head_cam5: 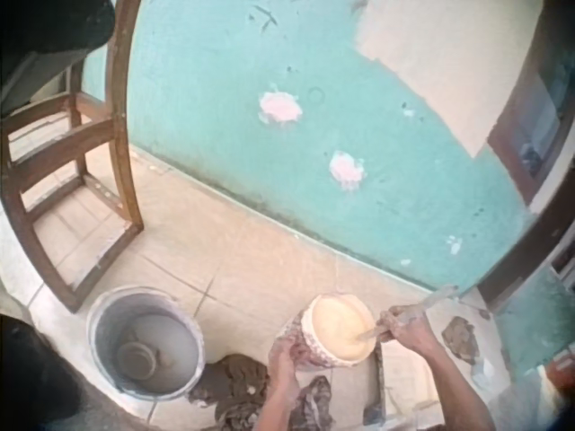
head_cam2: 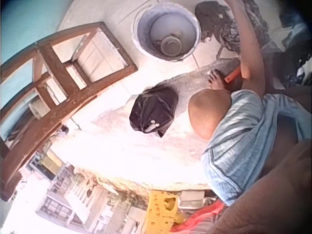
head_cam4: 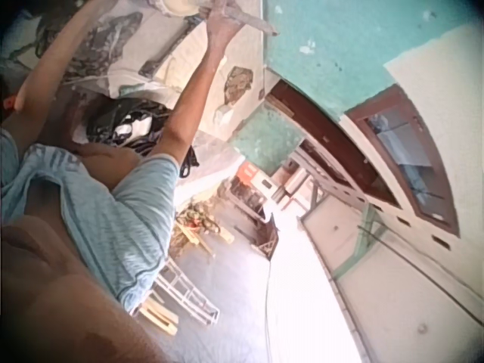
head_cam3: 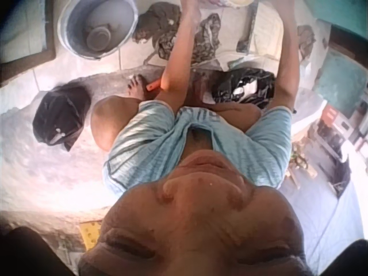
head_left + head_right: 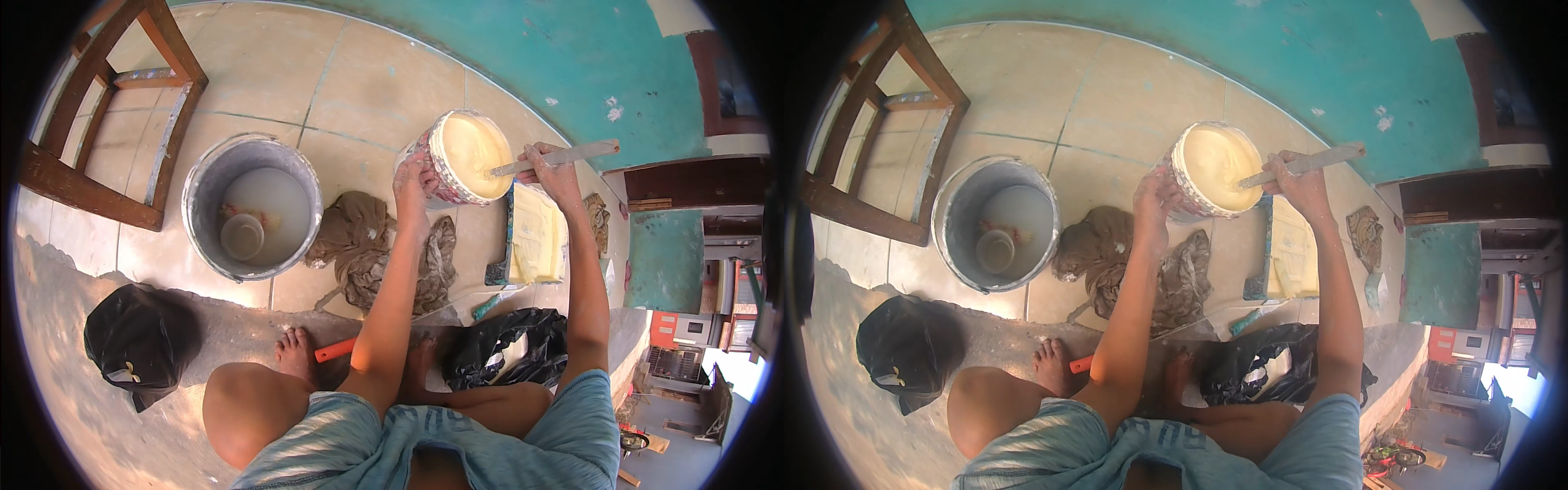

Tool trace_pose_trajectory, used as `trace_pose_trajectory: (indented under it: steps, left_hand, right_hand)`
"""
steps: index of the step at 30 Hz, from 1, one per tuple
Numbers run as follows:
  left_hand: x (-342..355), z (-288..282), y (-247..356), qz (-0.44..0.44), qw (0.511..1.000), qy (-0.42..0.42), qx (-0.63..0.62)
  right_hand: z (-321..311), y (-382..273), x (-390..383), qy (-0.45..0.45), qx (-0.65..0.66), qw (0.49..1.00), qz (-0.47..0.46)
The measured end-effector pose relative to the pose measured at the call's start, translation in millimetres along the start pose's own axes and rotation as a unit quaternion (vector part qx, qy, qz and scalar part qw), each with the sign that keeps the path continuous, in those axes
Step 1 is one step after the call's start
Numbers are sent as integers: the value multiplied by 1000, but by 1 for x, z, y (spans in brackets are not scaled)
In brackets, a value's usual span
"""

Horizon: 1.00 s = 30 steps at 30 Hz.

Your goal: The person sits on the floor and mixes a yellowish liquid in a bucket using a stick. They scrape the sides of the bucket, add water from a smaller container, and wipe the stick with a cloth. The person then pours the mixture into a paint tray.

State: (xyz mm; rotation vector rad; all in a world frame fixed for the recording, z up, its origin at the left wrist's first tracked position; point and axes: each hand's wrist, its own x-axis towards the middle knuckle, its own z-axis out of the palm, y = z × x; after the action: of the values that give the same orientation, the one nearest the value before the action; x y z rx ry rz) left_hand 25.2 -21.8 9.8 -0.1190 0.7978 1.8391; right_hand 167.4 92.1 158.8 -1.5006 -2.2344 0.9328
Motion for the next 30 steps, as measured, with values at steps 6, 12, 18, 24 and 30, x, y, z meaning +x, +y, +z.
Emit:
trace_pose_trajectory:
  steps: [6, 12, 18, 24, 30]
  left_hand:
    - [2, 5, -1, 53, 997, -16, 44]
    - [-2, 5, -2, 53, 997, -27, 47]
    - [2, 3, 7, 49, 997, -40, 54]
    - [-2, 4, 6, 56, 997, -33, 31]
    - [-1, 0, 9, 46, 998, -38, 34]
  right_hand:
    - [22, -3, -8, -12, 128, 992, -18]
    - [28, -1, 14, 51, 14, 996, -70]
    - [2, -4, -3, -16, 22, 1000, 2]
    - [34, 5, -6, 42, 139, 987, -62]
    - [15, -2, 4, 30, -55, 996, -57]
